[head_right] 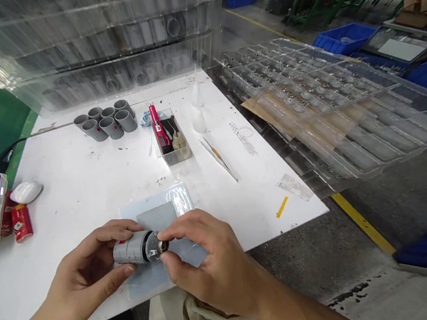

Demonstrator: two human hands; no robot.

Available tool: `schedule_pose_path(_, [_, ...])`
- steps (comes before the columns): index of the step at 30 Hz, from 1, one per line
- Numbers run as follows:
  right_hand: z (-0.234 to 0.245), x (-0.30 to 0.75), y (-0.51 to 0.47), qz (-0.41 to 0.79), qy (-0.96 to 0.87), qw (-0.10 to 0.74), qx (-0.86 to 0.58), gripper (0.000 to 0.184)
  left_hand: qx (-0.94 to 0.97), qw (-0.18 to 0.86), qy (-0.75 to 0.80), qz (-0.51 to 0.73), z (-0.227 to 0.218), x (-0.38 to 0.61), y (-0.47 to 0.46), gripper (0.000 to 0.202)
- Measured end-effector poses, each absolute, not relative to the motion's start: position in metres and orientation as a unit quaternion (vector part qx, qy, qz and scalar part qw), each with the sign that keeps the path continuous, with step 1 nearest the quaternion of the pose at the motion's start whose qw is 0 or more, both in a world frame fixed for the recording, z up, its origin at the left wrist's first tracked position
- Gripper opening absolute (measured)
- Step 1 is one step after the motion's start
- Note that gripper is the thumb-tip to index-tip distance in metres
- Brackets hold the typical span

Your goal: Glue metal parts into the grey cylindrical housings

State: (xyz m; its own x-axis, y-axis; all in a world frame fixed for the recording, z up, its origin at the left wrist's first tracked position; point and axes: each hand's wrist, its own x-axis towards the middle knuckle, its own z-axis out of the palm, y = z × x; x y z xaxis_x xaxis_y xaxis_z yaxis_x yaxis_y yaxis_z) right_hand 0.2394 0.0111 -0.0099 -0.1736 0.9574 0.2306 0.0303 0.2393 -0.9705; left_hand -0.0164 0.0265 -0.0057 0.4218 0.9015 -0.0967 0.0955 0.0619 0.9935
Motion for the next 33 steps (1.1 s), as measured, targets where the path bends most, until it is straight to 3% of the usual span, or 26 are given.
schedule_pose_path(33, [-0.0079, 0.2393, 0.0152, 0.479, -0.626, 0.492, -0.369, 0.026, 0.589, 0.601, 0.424, 0.335, -0.009, -0.0169, 0.0272, 0.033])
